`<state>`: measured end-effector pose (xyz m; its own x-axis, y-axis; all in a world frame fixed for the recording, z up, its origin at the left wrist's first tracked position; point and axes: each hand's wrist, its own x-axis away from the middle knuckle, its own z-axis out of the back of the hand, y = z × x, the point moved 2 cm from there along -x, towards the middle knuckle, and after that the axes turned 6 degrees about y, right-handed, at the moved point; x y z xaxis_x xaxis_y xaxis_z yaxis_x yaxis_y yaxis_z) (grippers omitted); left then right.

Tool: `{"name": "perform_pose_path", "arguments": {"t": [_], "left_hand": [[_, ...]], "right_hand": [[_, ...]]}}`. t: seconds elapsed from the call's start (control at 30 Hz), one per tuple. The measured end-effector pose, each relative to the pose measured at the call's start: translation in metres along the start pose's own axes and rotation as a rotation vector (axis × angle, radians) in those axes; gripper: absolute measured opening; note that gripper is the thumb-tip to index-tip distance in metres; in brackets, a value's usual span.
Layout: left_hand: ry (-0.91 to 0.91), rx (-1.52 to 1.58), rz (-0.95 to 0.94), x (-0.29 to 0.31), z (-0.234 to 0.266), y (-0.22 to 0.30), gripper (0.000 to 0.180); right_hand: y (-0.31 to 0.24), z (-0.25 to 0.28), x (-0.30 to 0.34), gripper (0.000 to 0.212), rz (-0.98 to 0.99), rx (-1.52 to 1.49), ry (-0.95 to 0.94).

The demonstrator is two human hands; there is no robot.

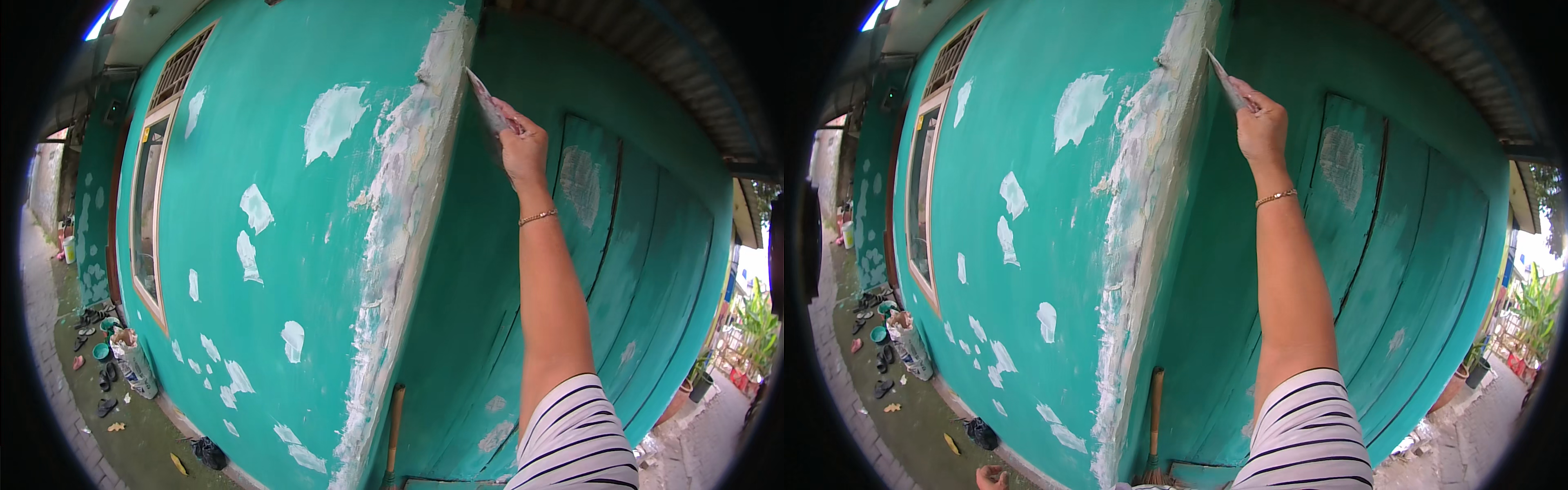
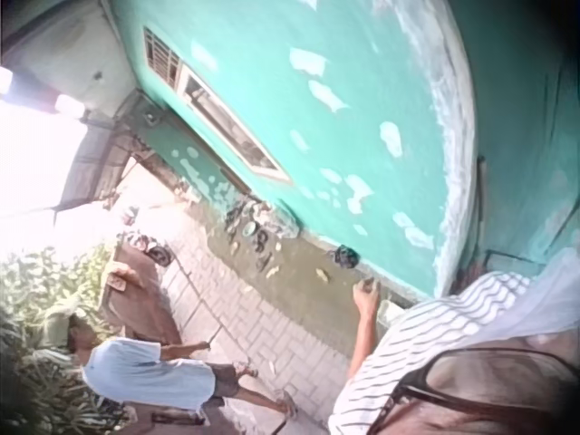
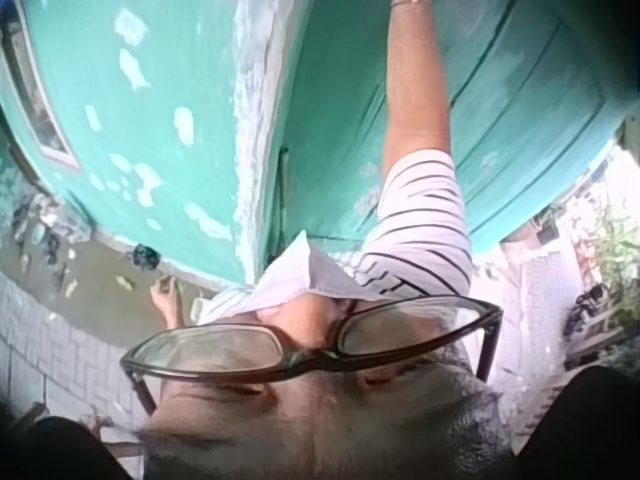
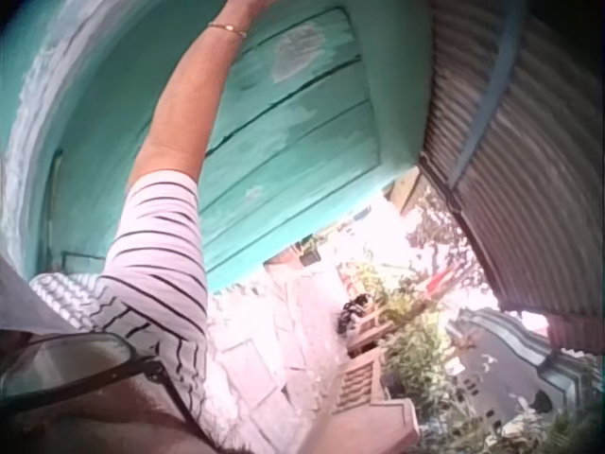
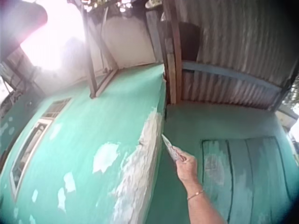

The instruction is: The person applies a white filler substance to a green exterior wall using a putty knife and then smooths it over damaged areas by hand.

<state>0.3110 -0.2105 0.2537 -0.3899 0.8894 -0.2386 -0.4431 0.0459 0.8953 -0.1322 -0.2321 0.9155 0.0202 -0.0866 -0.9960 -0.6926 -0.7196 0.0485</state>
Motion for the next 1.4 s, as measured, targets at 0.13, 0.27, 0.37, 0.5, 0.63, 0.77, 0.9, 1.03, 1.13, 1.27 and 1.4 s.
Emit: {"name": "perform_pose_path", "arguments": {"t": [0.13,0.27,0.37,0.5,0.63,0.77,0.9,1.03,1.13,1.27,1.4], "left_hand": [[0.031,-0.024,-0.005,0.009,0.01,-0.014,0.025],[0.036,0.025,-0.008,0.011,0.02,-0.025,0.024],[-0.009,-0.028,0.033,0.006,0.041,-0.024,0.024],[0.024,-0.074,-0.061,-0.009,0.032,-0.017,0.025],[-0.041,0.005,-0.121,-0.014,0.007,-0.032,0.025],[-0.102,-0.027,-0.088,-0.002,0.001,-0.018,0.025],[-0.106,-0.045,-0.116,0.005,0.017,-0.016,0.025],[-0.043,-0.005,-0.036,0.007,0.042,-0.033,0.025],[-0.012,-0.005,-0.011,0.01,0.063,-0.045,0.024],[-0.03,-0.053,0.019,0.002,0.074,-0.077,0.025],[-0.053,-0.029,-0.003,-0.012,0.06,-0.075,0.025]], "right_hand": [[0.006,-0.018,0.055,0.044,-0.139,-0.133,-0.129],[-0.017,0.008,0.14,0.045,-0.285,-0.129,-0.297],[-0.058,0.02,0.203,0.044,-0.206,0.084,-0.516],[-0.066,0.061,0.248,0.044,-0.271,0.136,-0.525],[-0.067,0.079,0.218,0.047,-0.264,0.141,-0.267],[-0.053,0.05,0.157,0.048,-0.163,0.122,-0.078],[-0.024,0.002,0.177,0.049,-0.149,0.069,-0.098],[-0.063,-0.007,0.261,0.048,-0.123,0.181,-0.278],[-0.082,0.036,0.261,0.048,-0.262,0.217,-0.311],[-0.123,0.041,0.198,0.05,0.019,0.359,-0.228],[-0.139,-0.004,0.108,0.043,0.502,0.634,-0.221]]}}
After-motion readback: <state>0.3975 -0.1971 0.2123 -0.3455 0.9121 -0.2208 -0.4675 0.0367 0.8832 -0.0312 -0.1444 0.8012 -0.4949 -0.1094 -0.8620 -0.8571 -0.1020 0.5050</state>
